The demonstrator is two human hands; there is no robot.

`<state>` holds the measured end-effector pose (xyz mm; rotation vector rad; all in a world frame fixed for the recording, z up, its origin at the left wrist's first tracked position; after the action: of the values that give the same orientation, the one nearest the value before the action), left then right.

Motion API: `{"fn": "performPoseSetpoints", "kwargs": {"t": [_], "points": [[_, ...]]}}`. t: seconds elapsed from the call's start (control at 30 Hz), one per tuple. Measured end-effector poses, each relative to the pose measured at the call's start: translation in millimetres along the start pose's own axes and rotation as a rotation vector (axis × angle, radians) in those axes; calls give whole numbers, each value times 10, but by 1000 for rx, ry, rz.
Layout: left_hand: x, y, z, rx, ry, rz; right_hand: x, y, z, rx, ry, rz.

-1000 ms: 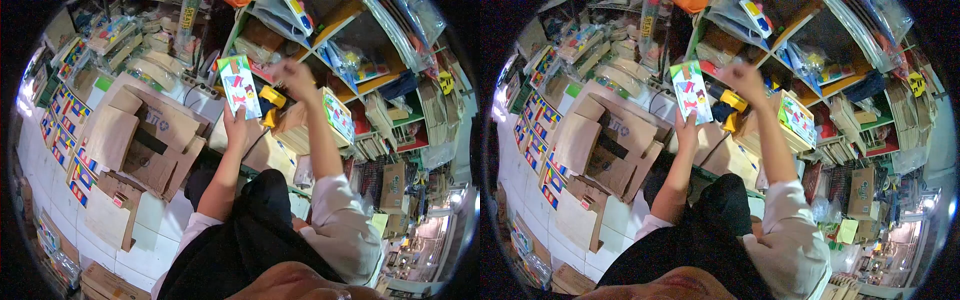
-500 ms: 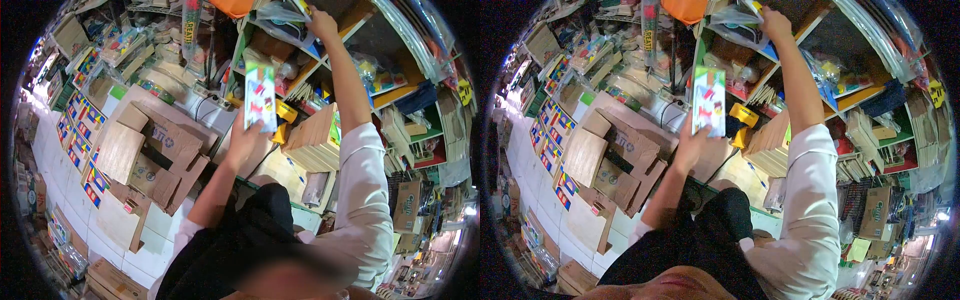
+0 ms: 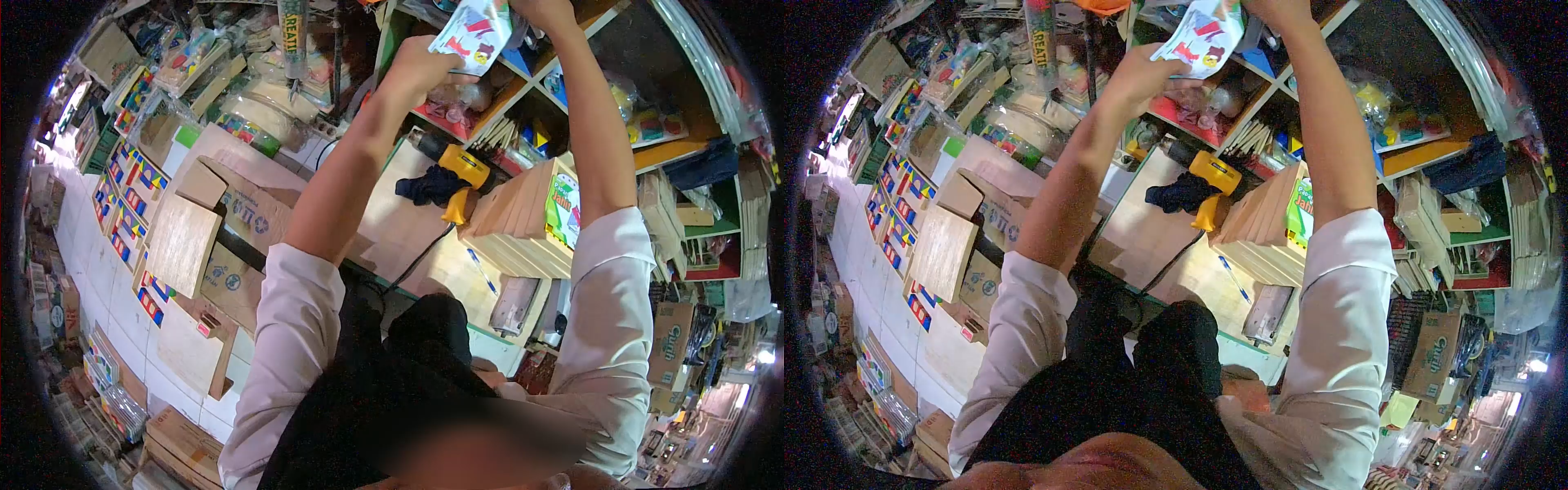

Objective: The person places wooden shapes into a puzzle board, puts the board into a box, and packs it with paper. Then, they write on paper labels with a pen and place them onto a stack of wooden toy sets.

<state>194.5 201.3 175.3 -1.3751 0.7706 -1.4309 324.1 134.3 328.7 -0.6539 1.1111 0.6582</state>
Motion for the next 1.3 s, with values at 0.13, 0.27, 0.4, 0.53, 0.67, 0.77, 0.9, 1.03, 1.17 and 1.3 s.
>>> {"fn": "performPoseSetpoints", "kwargs": {"t": [0.13, 0.27, 0.4, 0.53, 0.67, 0.77, 0.9, 1.03, 1.17, 1.3], "points": [[-60, 22, 4, -7, 7, 21, -27, 14, 0, 9, 24, -23], [-29, -133, 26, 92, 4, -50, -45, 26, -7, -12, 2, -50], [-30, -100, 6, 43, 18, -28, -38, 17, 1, -93, -75, -31], [-33, -194, -34, 80, 18, -91, -12, -1, -6, -58, -85, -29], [-341, -141, 379, 142, 102, -67, -15, 20, -43, -42, -108, -21], [-243, -263, 517, 63, 58, -217, -43, 30, -64, -28, -104, -17], [-55, -472, 581, 48, -31, -117, -60, 47, -98, -34, -117, -3], [-12, -592, 686, 105, 37, 25, -16, 12, -72, -35, -102, 24], [9, -587, 791, 108, 65, 9, 12, 7, -62, -70, -156, -21], [-71, -502, 717, 90, 170, -62, -2, 2, -100, -80, -142, 3]]}}
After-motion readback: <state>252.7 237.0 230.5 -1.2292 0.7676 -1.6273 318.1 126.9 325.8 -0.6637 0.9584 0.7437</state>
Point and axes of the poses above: each hand's wrist, its own z-axis towards the middle knuckle, its own x-axis out of the palm, y = z × x, the point moved 7 cm from there along z, towards the middle knuckle, and after that the axes turned 12 degrees about y, right-handed, at the moved point
